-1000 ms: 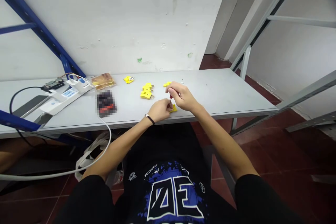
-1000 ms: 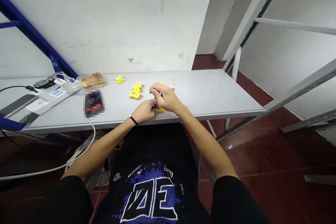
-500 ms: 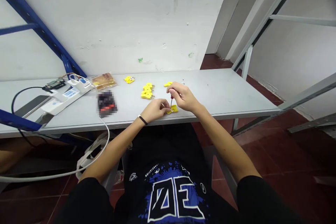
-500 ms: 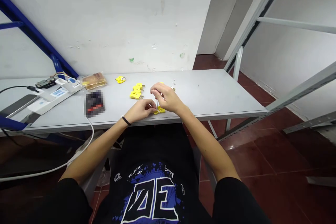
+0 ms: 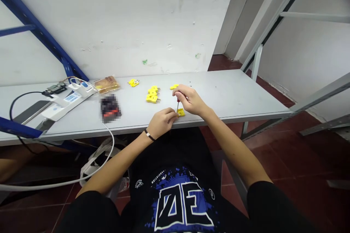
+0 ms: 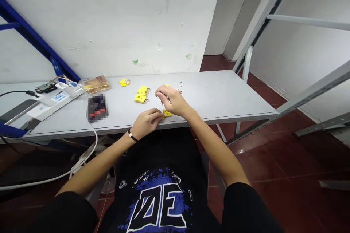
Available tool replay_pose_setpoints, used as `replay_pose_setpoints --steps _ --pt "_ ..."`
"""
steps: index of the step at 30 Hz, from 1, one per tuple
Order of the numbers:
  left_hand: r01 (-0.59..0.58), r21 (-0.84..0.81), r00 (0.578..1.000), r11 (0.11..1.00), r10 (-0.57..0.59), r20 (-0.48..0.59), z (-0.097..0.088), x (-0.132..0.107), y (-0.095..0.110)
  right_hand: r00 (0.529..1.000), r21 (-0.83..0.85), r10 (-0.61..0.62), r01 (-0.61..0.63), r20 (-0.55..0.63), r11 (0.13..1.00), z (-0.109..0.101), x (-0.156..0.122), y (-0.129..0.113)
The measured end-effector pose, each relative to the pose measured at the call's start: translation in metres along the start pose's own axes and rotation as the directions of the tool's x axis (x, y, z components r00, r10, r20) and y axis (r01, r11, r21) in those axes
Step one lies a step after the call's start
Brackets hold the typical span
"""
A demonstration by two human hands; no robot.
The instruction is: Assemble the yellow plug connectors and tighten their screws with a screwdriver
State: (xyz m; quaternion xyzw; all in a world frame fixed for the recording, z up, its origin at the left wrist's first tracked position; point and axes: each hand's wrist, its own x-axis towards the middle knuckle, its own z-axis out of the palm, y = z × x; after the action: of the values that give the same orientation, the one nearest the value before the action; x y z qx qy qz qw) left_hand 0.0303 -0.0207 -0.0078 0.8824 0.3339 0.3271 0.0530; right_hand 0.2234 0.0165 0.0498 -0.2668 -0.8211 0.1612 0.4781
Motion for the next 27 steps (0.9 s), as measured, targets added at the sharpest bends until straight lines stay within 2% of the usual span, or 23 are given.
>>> replay_pose_setpoints --steps 7,12,19,27 --pt "-0.05 0.069 0.996 0.996 0.055 -0.067 0.009 -0.005 -0.002 1.0 0.011 0.013 -0.013 0.007 1.0 0.0 0.0 0.0" --pt "-0.008 0.058 0.998 0.998 0.012 -0.06 0.009 -0.004 0.0 1.0 0.006 0.014 -0.014 0.012 1.0 -0.002 0.0 0.0" --pt "0.007 0.079 0.998 0.997 -0.001 -0.07 0.011 -0.004 0.0 0.996 0.07 -0.015 0.008 0.089 0.998 -0.009 -0.004 0.006" --pt "0.026 0.086 1.0 0.996 -0.025 -0.018 0.01 -0.005 0.001 0.993 0.03 -0.096 0.094 0.071 0.995 -0.01 -0.005 0.009"
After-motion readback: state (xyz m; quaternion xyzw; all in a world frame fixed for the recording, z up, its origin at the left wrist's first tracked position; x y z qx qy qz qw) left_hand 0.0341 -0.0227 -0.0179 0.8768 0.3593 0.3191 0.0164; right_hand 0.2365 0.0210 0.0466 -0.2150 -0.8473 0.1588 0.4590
